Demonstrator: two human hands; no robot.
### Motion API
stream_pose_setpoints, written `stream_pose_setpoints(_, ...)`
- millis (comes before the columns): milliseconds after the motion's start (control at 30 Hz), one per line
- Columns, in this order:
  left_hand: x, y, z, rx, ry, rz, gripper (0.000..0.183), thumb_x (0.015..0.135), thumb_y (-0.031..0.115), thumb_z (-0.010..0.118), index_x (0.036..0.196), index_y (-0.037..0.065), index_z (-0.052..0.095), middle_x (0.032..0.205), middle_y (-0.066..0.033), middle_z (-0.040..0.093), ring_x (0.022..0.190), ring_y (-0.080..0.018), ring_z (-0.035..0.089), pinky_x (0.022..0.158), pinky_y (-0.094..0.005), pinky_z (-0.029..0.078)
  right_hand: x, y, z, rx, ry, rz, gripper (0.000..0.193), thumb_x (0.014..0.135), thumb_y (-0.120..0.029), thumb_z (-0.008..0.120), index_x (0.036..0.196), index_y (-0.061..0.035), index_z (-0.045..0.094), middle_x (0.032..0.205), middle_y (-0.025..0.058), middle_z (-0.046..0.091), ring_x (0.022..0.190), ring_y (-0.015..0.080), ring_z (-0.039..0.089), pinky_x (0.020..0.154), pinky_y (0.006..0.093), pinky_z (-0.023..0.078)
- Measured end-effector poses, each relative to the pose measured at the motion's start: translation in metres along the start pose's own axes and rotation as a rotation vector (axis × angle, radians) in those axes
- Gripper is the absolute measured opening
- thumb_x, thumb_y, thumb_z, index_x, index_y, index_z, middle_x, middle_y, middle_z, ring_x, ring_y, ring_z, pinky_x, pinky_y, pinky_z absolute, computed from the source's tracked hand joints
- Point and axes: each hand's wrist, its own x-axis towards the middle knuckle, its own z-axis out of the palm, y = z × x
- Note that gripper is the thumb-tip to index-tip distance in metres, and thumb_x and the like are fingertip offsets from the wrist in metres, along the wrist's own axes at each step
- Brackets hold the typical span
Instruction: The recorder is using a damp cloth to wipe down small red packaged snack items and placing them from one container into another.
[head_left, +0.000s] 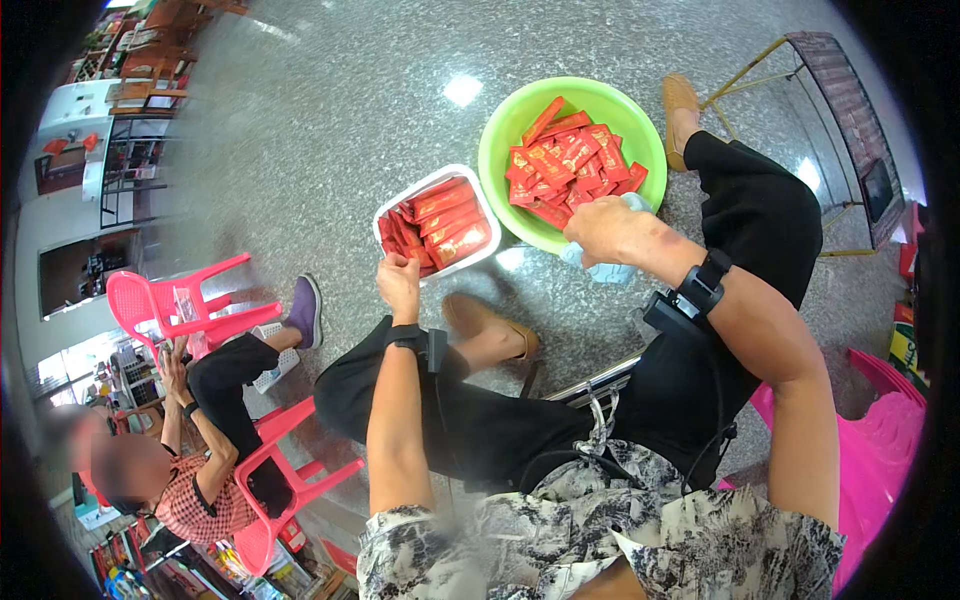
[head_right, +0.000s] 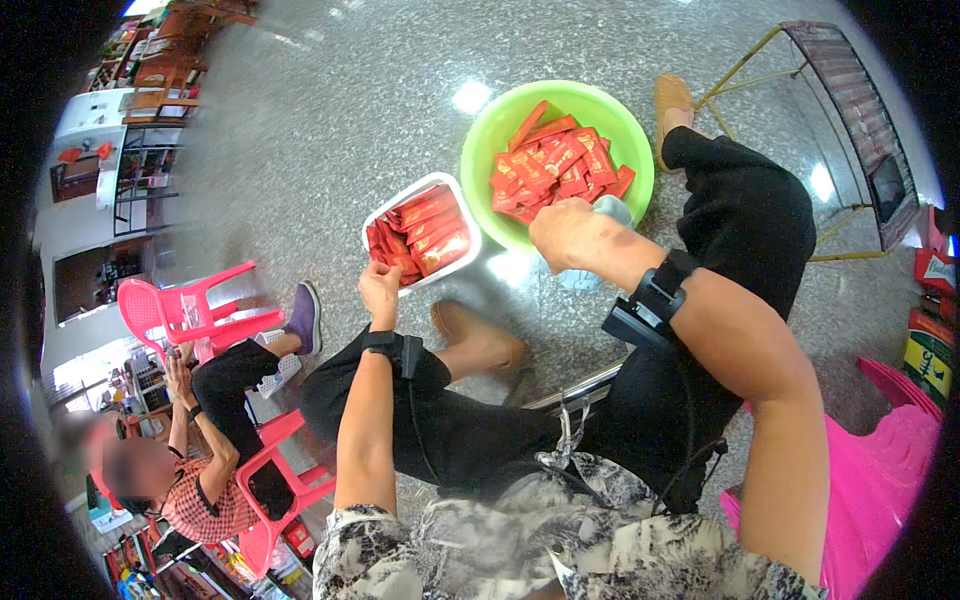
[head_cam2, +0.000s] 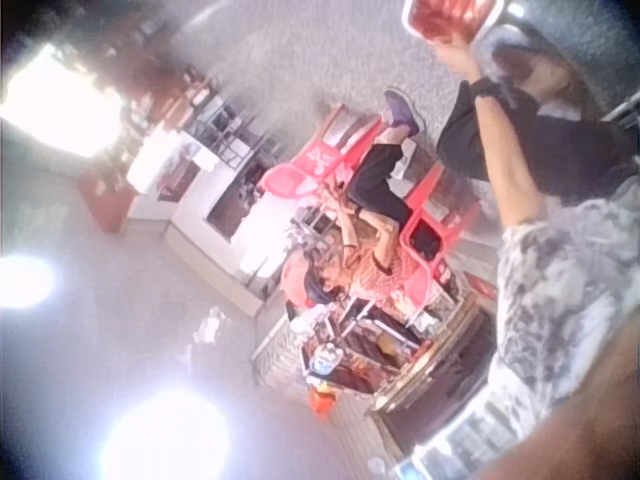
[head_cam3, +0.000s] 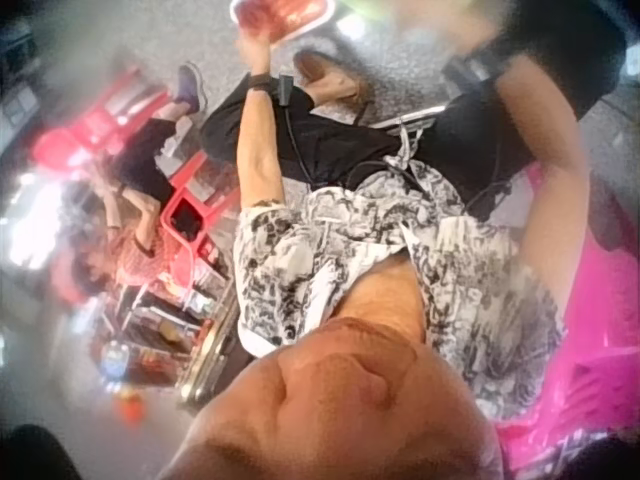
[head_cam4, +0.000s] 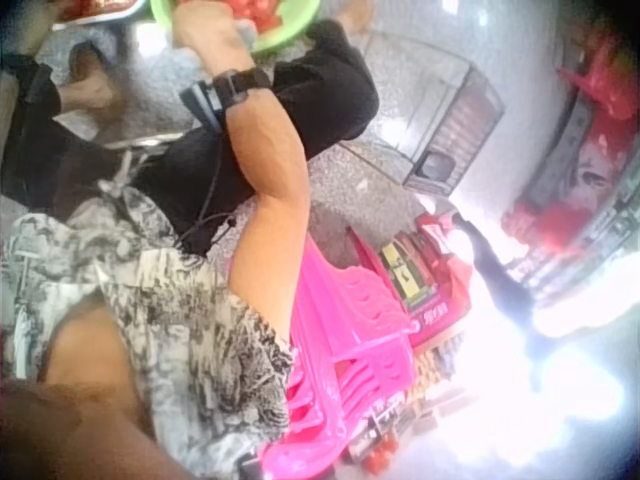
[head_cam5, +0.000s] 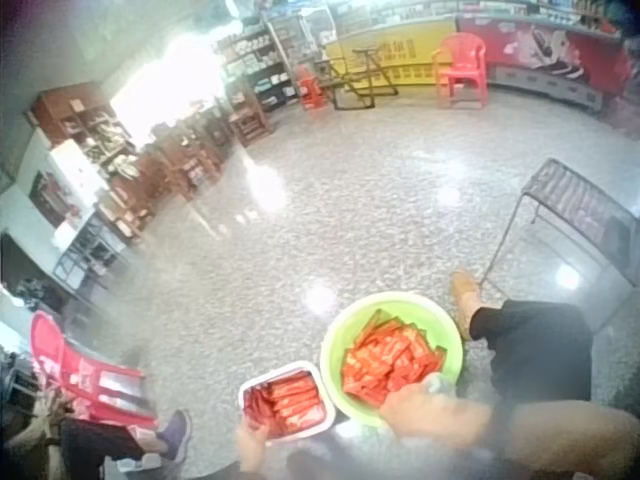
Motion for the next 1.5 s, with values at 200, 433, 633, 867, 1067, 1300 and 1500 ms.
stream_pose_setpoints(200, 0.026, 0.026, -0.059, -1.107, -0.159, -0.082, 0.008, 0.078, 0.002, 0.051, 0.071, 0.005, 0.048, 0.099, -0.0140, 0.064, 0.083, -0.0156, 0.060, 0.073, -0.0281, 0.048, -0.011, -0.001, -0.023, 0.235, 0.231, -0.176, 0.030, 0.073, -0.021, 0.066, 0.097, -0.0038, 0.062, 0.091, 0.0187, 0.060, 0.091, 0.0344, 0.059, 0.080, 0.0439, 0.047)
stream_pose_setpoints(433, -0.007, 0.116, -0.104, -1.580, -0.560, -0.149, 0.007, 0.086, 0.014, 0.044, 0.086, 0.007, 0.043, 0.110, -0.0209, 0.058, 0.103, -0.0298, 0.057, 0.090, -0.0416, 0.046, -0.010, -0.022, -0.036, 0.539, 0.814, -0.381, 0.039, 0.079, -0.025, 0.061, 0.112, -0.0060, 0.056, 0.097, 0.0149, 0.054, 0.090, 0.0315, 0.056, 0.077, 0.0406, 0.046)
stream_pose_setpoints(633, -0.027, 0.167, -0.066, -1.564, -0.734, -0.299, 0.027, 0.094, 0.026, 0.042, 0.111, 0.009, 0.053, 0.110, -0.0046, 0.058, 0.102, -0.0162, 0.055, 0.087, -0.0363, 0.046, 0.001, -0.050, -0.033, 0.453, 1.014, -0.400, 0.034, 0.073, -0.018, 0.067, 0.106, -0.0145, 0.058, 0.103, 0.0097, 0.053, 0.096, 0.0302, 0.053, 0.081, 0.0390, 0.047)
stream_pose_setpoints(867, -0.028, 0.178, -0.059, -1.615, -0.890, -0.395, 0.026, 0.092, 0.021, 0.047, 0.112, 0.007, 0.055, 0.101, -0.0024, 0.061, 0.093, -0.0150, 0.058, 0.081, -0.0313, 0.048, 0.009, -0.044, -0.025, 0.411, 0.941, -0.257, 0.035, 0.071, -0.014, 0.068, 0.105, -0.0155, 0.060, 0.105, 0.0111, 0.049, 0.102, 0.0316, 0.050, 0.083, 0.0402, 0.045)
stream_pose_setpoints(1067, -0.014, 0.163, -0.060, -1.543, -0.764, -0.433, 0.030, 0.095, 0.026, 0.044, 0.107, 0.001, 0.055, 0.099, -0.0089, 0.061, 0.088, -0.0162, 0.060, 0.076, -0.0320, 0.049, 0.007, -0.041, -0.019, 0.442, 0.792, -0.361, 0.042, 0.066, -0.007, 0.072, 0.105, -0.0152, 0.059, 0.109, 0.0110, 0.046, 0.104, 0.0325, 0.049, 0.085, 0.0405, 0.044)
stream_pose_setpoints(1300, 0.000, 0.159, -0.071, -1.638, -0.610, -0.401, 0.032, 0.097, 0.025, 0.040, 0.103, -0.005, 0.053, 0.099, -0.0158, 0.062, 0.092, -0.0248, 0.062, 0.083, -0.0387, 0.051, 0.000, -0.035, -0.016, 0.470, 0.661, -0.382, 0.044, 0.065, -0.004, 0.072, 0.105, -0.0161, 0.058, 0.110, 0.0100, 0.046, 0.104, 0.0315, 0.049, 0.085, 0.0412, 0.044)
stream_pose_setpoints(1500, 0.008, 0.148, -0.066, -1.593, -0.516, -0.315, 0.032, 0.097, 0.026, 0.039, 0.102, -0.003, 0.053, 0.098, -0.0159, 0.062, 0.089, -0.0247, 0.063, 0.078, -0.0391, 0.053, 0.001, -0.022, -0.011, 0.397, 0.597, -0.324, 0.043, 0.066, -0.003, 0.070, 0.104, -0.0180, 0.060, 0.109, 0.0091, 0.047, 0.103, 0.0304, 0.050, 0.085, 0.0410, 0.044)
